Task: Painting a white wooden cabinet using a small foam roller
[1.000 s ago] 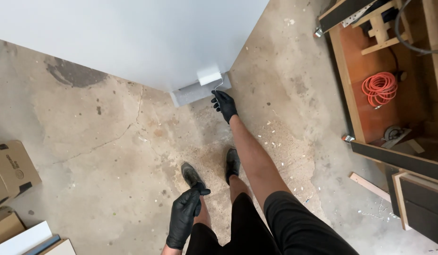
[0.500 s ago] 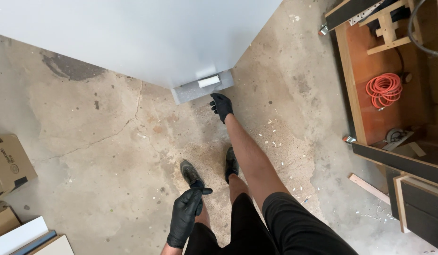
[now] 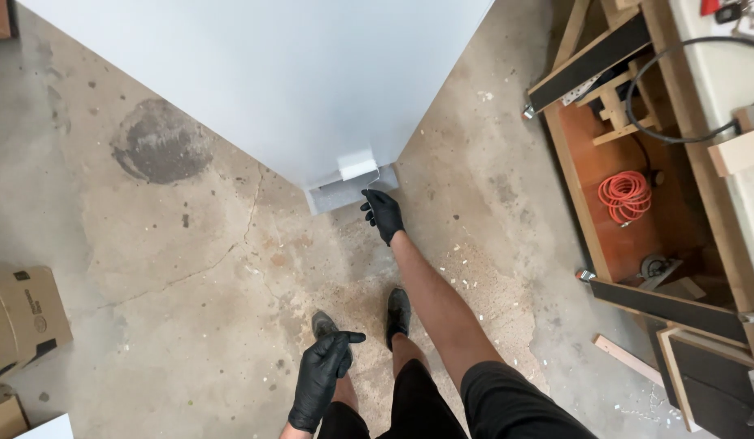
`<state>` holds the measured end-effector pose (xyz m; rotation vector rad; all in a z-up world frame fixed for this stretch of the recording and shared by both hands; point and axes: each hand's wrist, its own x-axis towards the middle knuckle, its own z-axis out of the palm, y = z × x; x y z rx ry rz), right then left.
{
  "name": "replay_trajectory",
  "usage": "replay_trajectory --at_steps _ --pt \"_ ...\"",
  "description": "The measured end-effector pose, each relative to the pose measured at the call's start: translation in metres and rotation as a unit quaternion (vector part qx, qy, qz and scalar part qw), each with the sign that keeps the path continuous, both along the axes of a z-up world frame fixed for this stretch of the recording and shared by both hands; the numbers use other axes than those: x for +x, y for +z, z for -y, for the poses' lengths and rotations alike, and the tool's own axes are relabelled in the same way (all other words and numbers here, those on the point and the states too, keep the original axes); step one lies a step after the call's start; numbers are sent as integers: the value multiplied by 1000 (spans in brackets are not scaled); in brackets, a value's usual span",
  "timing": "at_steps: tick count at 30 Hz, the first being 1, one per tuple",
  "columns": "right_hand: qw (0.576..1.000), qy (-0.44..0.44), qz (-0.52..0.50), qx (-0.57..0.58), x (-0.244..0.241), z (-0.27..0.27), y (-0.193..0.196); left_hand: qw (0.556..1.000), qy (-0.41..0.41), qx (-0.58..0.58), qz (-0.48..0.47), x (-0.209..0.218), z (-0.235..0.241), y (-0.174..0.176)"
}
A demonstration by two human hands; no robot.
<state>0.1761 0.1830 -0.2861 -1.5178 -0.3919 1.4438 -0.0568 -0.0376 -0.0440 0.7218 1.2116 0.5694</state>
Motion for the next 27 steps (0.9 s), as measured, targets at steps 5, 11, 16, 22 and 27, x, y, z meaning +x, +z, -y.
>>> replay_trajectory --at_steps 5,11,16,22,27 --pt "1000 -7 12 2 -2 3 100 1000 -10 9 -23 5 -8 34" --pt "996 -21 13 90 1 3 175 999 26 24 2 8 -4 47" --pt "990 -27 12 136 6 -2 245 997 7 73 -10 11 -7 58" --pt "980 -25 23 195 9 -10 349 999 -7 33 -10 17 -13 64" --pt "968 -35 32 248 12 -20 442 998 34 36 38 22 -20 49"
